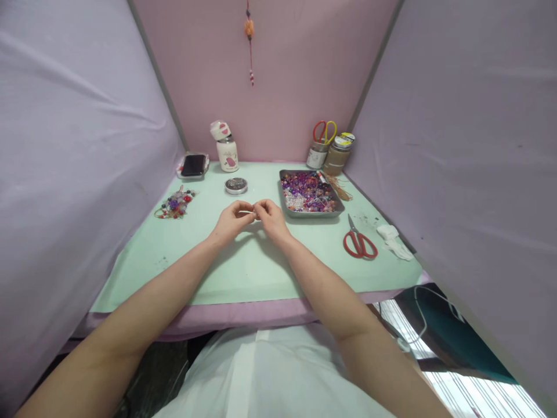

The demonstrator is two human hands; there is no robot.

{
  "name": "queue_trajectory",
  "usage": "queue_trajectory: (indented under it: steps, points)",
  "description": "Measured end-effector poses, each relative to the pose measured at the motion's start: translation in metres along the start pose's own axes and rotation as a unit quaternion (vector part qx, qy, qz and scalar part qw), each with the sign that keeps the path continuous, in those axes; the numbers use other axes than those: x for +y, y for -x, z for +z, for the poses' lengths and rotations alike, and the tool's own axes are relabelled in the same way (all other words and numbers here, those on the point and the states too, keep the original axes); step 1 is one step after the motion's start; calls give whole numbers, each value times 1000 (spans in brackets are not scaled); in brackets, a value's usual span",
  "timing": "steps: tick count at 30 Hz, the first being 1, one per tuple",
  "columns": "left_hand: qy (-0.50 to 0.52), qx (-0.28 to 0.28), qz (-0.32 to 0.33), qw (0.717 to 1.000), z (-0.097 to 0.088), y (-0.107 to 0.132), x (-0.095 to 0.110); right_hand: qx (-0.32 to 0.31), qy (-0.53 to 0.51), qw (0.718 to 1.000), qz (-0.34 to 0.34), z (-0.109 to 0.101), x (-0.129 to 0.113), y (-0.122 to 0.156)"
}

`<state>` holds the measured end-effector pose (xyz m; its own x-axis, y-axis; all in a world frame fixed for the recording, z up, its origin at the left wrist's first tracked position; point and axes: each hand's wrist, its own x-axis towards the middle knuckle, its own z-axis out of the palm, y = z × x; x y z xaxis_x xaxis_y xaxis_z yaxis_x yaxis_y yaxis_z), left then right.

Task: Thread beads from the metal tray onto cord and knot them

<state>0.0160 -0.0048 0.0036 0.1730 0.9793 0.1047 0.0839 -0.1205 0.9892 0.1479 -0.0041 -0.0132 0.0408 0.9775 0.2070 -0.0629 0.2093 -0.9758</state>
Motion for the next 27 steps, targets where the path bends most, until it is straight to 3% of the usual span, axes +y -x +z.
queue_trajectory:
  steps: [9,20,27]
  points:
    - [82,-1,-3,997,4,0,-1,-3,-15,1000,4,0,1,-1]
    - [-28,-31,-14,999,2,-3,-13,106,-34,994,-5,-3,-8,-3]
    - [31,-53,-32,998,4,-2,-12,88,-36,995,-9,-5,-2,-6]
